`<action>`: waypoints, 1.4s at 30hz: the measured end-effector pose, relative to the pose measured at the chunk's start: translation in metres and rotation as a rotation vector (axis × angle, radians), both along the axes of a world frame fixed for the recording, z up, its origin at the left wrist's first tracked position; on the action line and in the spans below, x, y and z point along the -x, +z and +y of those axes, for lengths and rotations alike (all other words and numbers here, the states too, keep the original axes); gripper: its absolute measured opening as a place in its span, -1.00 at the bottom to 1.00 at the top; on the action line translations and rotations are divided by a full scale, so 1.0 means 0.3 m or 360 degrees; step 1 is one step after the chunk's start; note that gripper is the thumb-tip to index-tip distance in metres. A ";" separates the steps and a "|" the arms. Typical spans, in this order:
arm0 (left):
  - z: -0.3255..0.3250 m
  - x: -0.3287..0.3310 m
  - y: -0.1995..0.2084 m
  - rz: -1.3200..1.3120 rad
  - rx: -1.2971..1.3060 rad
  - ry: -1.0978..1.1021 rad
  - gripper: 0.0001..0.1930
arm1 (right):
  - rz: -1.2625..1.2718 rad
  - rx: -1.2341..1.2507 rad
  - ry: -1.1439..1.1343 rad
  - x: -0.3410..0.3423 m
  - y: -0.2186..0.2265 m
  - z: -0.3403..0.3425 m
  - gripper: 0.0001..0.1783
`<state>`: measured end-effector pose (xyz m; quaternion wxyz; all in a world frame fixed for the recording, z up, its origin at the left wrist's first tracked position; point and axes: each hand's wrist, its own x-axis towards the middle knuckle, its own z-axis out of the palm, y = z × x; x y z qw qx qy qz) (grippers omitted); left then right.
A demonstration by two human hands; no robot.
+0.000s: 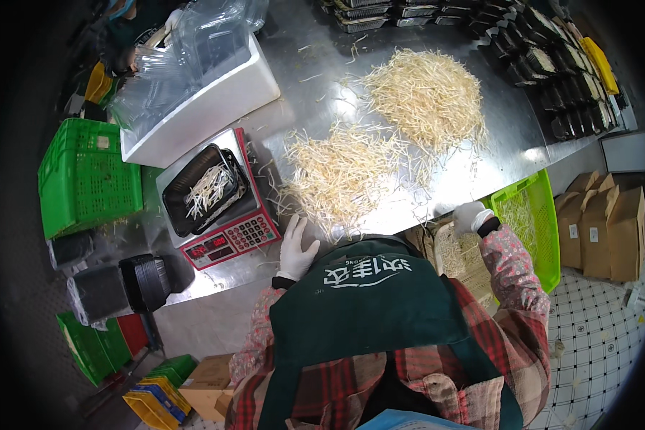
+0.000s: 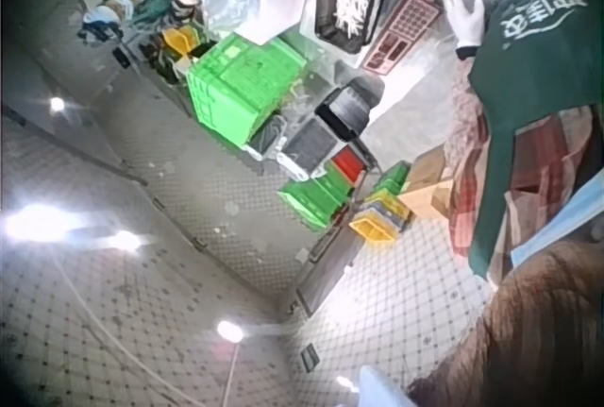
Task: The person scoops shredded food from a large pile on a metal table into black plastic trays using gloved hands. They place the filled trays onto a digital scale to check the weight, then move the weighed trays to a stack on the right side of the table.
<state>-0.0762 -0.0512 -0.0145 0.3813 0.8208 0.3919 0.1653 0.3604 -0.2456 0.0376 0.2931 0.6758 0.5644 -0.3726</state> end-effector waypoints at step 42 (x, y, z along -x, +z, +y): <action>0.265 -0.150 -0.013 0.0419 -0.0335 -0.0094 -0.66 | 0.0377 -0.1497 -0.0827 0.091 -0.147 0.477 -0.37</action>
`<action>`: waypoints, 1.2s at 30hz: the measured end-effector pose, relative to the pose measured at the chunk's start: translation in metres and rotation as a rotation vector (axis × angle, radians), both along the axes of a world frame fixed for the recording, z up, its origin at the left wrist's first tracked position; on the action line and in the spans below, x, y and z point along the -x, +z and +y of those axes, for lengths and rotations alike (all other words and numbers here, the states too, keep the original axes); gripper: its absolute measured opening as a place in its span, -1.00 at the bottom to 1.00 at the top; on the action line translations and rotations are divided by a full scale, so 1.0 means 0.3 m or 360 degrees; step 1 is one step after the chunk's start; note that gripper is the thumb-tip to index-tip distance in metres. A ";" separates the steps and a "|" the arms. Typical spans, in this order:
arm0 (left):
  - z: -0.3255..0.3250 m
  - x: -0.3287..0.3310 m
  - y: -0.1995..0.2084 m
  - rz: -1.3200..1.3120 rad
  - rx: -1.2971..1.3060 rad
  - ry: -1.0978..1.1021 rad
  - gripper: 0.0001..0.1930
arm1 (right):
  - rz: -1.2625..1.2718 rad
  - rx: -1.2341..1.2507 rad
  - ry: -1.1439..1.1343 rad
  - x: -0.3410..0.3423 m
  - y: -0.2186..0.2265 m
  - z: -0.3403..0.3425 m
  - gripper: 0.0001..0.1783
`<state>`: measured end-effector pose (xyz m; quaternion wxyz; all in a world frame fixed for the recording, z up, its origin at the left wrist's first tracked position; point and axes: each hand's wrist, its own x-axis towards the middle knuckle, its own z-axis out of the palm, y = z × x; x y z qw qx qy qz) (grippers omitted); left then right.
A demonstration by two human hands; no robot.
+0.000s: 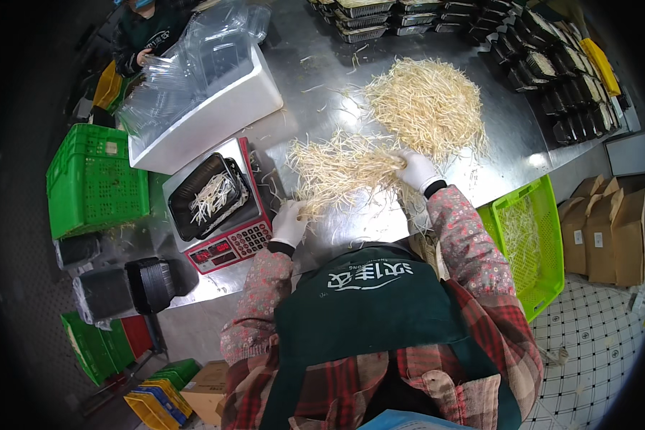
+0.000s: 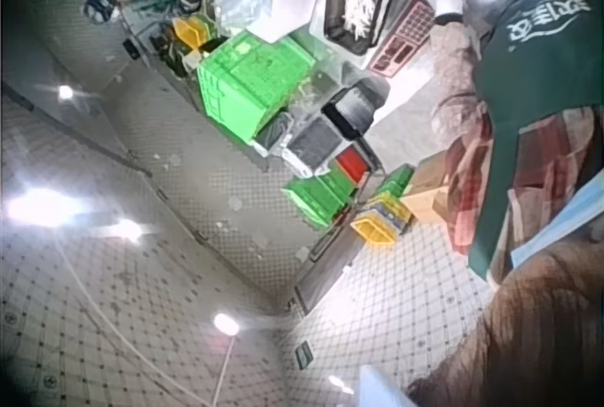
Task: The person scoops shredded food from a large pile on a metal table into black plastic trays using gloved hands. They place the filled trays onto a digital scale to check the weight, then move the weighed trays to a stack on the right side of the table.
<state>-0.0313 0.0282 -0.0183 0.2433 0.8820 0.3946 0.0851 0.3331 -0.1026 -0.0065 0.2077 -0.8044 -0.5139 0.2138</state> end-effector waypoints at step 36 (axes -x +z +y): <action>-0.169 -0.064 -0.047 0.0174 -0.0076 -0.0358 -0.61 | -0.0632 -0.0217 0.0265 0.103 -0.107 0.075 -0.64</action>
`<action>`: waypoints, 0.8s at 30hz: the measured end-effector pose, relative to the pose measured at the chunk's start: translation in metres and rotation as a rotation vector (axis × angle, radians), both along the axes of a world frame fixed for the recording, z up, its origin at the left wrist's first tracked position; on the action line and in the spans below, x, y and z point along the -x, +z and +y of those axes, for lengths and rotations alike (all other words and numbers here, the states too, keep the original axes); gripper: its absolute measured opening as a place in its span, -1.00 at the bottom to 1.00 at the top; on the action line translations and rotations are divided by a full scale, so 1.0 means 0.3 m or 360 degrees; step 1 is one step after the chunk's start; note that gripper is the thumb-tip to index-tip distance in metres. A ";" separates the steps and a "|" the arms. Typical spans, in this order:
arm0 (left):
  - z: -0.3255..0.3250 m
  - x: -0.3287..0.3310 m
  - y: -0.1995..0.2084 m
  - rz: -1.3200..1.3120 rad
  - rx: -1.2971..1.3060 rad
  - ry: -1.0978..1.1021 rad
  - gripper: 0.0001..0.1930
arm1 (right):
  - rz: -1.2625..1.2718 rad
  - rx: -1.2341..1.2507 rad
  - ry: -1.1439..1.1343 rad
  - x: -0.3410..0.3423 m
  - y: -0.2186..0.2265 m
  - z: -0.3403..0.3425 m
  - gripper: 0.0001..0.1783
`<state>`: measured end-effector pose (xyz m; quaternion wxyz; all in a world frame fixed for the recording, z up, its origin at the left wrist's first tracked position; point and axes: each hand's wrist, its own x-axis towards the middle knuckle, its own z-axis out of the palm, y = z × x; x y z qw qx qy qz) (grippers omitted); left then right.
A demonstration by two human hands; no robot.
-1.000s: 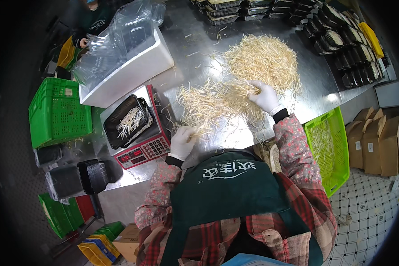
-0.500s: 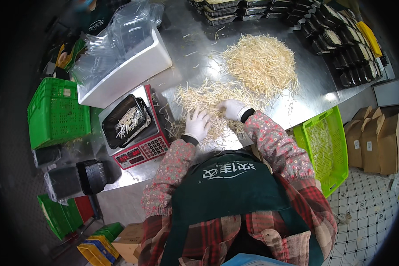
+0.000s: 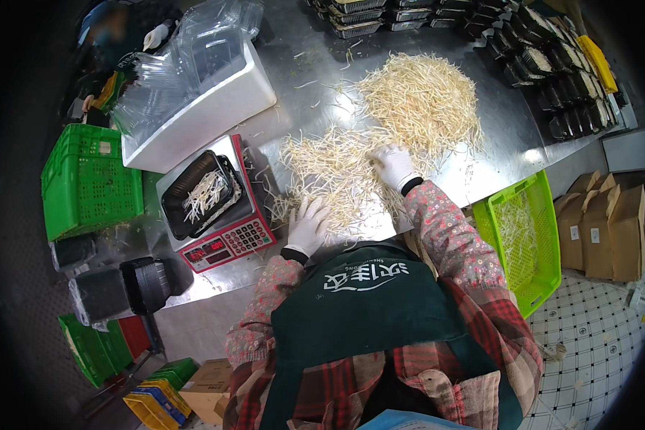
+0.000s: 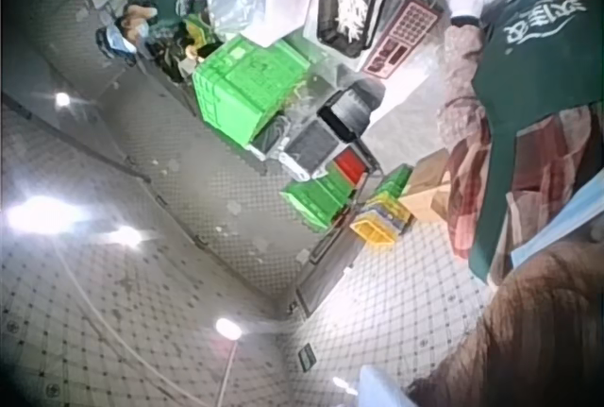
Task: The person scoops shredded food from a large pile on a metal table into black plastic trays using gloved hands. They place the filled trays onto a digital scale to check the weight, then move the weighed trays to a stack on the right side of the table.
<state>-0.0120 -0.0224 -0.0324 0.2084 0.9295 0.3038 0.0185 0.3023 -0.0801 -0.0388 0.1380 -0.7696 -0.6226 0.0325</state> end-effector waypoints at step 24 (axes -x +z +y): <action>-0.001 0.026 0.008 -0.0363 0.0026 0.0179 -0.62 | 0.1825 0.0594 -0.0054 -0.213 0.278 -0.428 -0.79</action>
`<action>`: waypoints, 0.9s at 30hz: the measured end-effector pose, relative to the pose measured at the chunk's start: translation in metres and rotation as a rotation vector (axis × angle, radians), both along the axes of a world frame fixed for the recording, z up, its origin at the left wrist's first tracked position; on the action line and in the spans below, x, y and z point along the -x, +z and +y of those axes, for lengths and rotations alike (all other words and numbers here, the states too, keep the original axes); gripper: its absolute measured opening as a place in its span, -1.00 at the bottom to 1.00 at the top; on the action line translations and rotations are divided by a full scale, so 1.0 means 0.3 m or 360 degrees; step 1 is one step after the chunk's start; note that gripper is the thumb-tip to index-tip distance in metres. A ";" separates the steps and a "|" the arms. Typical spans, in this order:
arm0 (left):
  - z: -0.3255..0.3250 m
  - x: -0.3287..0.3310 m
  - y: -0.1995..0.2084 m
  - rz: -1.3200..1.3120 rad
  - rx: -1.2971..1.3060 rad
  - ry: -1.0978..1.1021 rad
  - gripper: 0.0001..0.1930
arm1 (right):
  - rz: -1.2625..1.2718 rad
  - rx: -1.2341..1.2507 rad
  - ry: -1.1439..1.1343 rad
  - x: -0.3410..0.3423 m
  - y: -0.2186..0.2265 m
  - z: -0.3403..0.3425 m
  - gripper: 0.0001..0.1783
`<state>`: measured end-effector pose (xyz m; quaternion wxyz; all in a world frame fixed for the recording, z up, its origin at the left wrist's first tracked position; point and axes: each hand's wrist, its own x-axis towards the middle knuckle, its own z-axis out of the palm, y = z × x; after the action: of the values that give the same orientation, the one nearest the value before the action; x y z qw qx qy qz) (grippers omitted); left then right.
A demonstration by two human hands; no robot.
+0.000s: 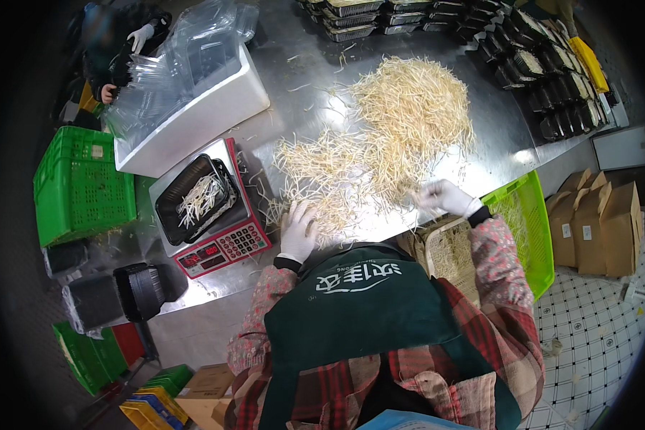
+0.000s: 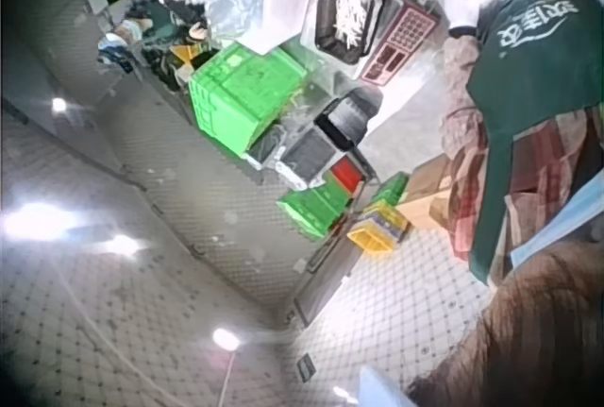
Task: The person scoops shredded food from a large pile on a metal table into black plastic trays using gloved hands. They place the filled trays onto a digital scale to check the weight, then move the weighed trays to a stack on the right side of the table.
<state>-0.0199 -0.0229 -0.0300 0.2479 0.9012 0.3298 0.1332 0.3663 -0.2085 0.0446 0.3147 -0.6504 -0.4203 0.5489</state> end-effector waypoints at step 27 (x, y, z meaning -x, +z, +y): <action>0.016 0.051 0.010 0.0022 0.0020 0.0207 -0.60 | -0.1382 -0.0434 0.0301 0.447 -0.205 0.636 -0.49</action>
<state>-0.0353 -0.0181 -0.0270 0.2420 0.8772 0.3902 0.1408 0.2321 -0.0177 -0.0169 0.1409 -0.7314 -0.6391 0.1917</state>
